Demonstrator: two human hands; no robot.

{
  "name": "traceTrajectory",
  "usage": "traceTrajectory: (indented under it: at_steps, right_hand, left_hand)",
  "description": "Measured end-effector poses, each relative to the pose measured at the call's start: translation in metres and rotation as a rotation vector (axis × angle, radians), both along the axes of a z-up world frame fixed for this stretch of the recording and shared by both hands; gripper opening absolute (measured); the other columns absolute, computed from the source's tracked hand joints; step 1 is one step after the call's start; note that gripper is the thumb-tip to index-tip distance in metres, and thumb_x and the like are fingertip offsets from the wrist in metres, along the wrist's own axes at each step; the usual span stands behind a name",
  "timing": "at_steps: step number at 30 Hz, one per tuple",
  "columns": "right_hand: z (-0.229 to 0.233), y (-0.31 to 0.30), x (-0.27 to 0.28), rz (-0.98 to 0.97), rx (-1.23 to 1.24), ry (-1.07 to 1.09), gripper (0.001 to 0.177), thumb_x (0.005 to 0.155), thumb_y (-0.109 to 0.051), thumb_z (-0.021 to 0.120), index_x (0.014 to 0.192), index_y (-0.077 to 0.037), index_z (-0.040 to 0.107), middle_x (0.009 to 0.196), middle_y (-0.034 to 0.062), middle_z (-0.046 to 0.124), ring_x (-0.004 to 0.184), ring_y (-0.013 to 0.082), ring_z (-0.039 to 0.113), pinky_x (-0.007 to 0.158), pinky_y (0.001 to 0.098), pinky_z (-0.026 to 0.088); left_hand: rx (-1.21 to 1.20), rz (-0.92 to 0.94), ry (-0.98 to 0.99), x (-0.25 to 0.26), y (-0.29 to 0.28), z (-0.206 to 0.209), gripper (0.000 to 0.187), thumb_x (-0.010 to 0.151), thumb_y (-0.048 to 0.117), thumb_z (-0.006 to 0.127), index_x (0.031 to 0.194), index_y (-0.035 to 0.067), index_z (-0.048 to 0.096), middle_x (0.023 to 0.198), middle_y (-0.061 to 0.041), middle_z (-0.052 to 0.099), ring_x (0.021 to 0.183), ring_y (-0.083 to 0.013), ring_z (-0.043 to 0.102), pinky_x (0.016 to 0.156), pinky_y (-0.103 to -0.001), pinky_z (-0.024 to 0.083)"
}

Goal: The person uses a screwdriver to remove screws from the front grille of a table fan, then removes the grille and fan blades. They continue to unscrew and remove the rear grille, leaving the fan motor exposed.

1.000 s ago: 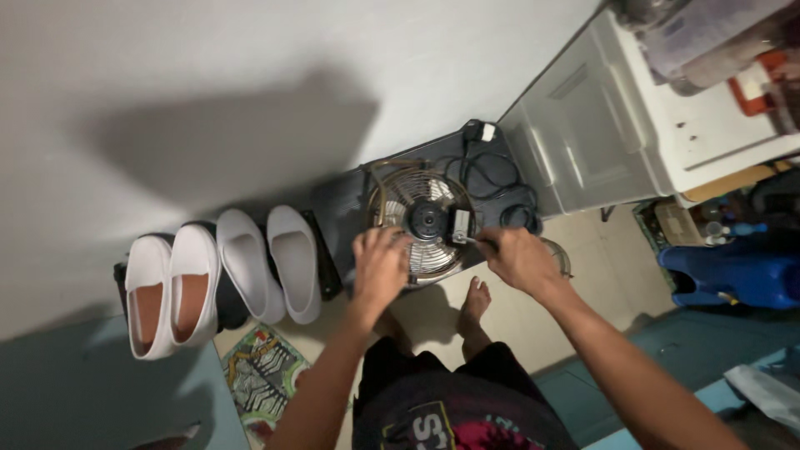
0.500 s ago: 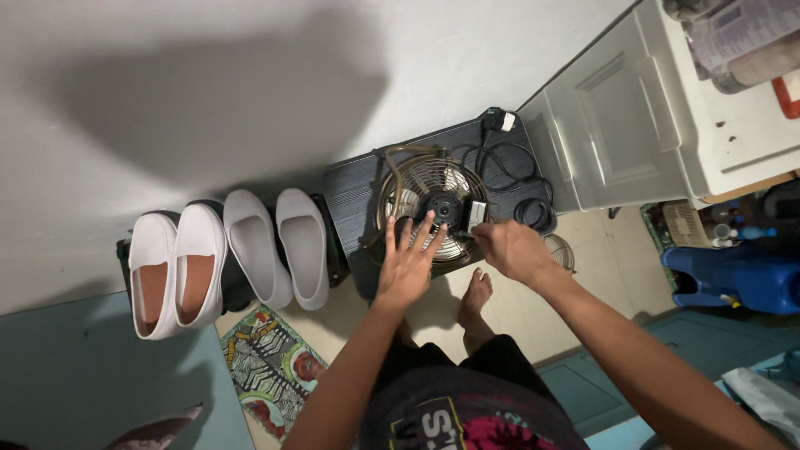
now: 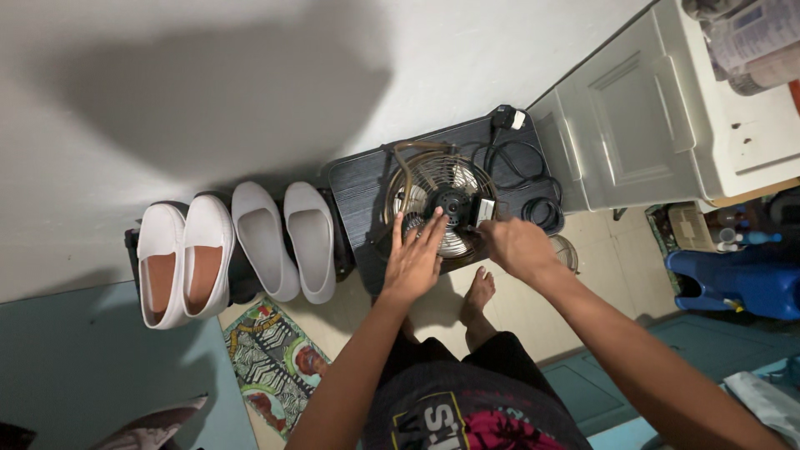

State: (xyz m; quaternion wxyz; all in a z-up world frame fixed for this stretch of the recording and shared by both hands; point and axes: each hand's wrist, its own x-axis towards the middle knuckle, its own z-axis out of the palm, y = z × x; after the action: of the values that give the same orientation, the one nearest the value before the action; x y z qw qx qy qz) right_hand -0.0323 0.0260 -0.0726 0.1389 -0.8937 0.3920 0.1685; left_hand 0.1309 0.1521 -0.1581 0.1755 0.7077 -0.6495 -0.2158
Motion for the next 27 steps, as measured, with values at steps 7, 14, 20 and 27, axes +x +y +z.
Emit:
traceTrajectory:
  at_steps: [7, 14, 20, 27]
  right_hand:
    - [0.01, -0.004, 0.009, -0.048, 0.023, -0.037, 0.023, 0.095, -0.023, 0.06, 0.105, -0.013, 0.077, 0.084, 0.019, 0.074, 0.076, 0.0392, 0.073, 0.071, 0.0499, 0.059]
    - [0.009, 0.001, 0.005, -0.067, 0.031, -0.103, 0.024, 0.092, -0.024, 0.064, 0.106, -0.011, 0.078, 0.1, 0.0177, 0.074, 0.086, 0.0394, 0.072, 0.077, 0.0495, 0.058]
    - [0.006, -0.002, 0.001, -0.084, 0.026, -0.099, 0.025, 0.09, -0.024, 0.065, 0.108, -0.012, 0.078, 0.099, 0.0186, 0.074, 0.088, 0.0388, 0.072, 0.08, 0.0488, 0.057]
    - [0.007, 0.001, -0.002, -0.056, 0.008, -0.1, 0.025, 0.094, -0.024, 0.064, 0.11, -0.011, 0.077, 0.098, 0.0187, 0.073, 0.086, 0.0378, 0.073, 0.079, 0.0482, 0.058]
  left_hand:
    - [-0.004, 0.014, 0.023, 0.003, -0.002, 0.0, 0.087, 0.082, 0.014, 0.073, 0.156, 0.009, 0.029, 0.16, -0.006, 0.042, 0.129, -0.0271, 0.057, 0.126, -0.055, 0.0]
    - [-0.003, 0.019, 0.033, 0.005, 0.0, 0.002, 0.087, 0.081, 0.013, 0.075, 0.156, 0.011, 0.031, 0.16, -0.003, 0.042, 0.126, -0.0266, 0.059, 0.128, -0.053, 0.003]
    - [-0.025, 0.026, 0.046, 0.007, 0.001, -0.001, 0.086, 0.081, 0.012, 0.074, 0.155, 0.011, 0.032, 0.161, -0.003, 0.041, 0.122, -0.0274, 0.061, 0.127, -0.053, 0.004]
    - [-0.007, 0.022, 0.042, 0.005, 0.0, -0.006, 0.086, 0.08, 0.012, 0.075, 0.154, 0.01, 0.033, 0.16, -0.004, 0.042, 0.121, -0.0281, 0.061, 0.127, -0.053, 0.003]
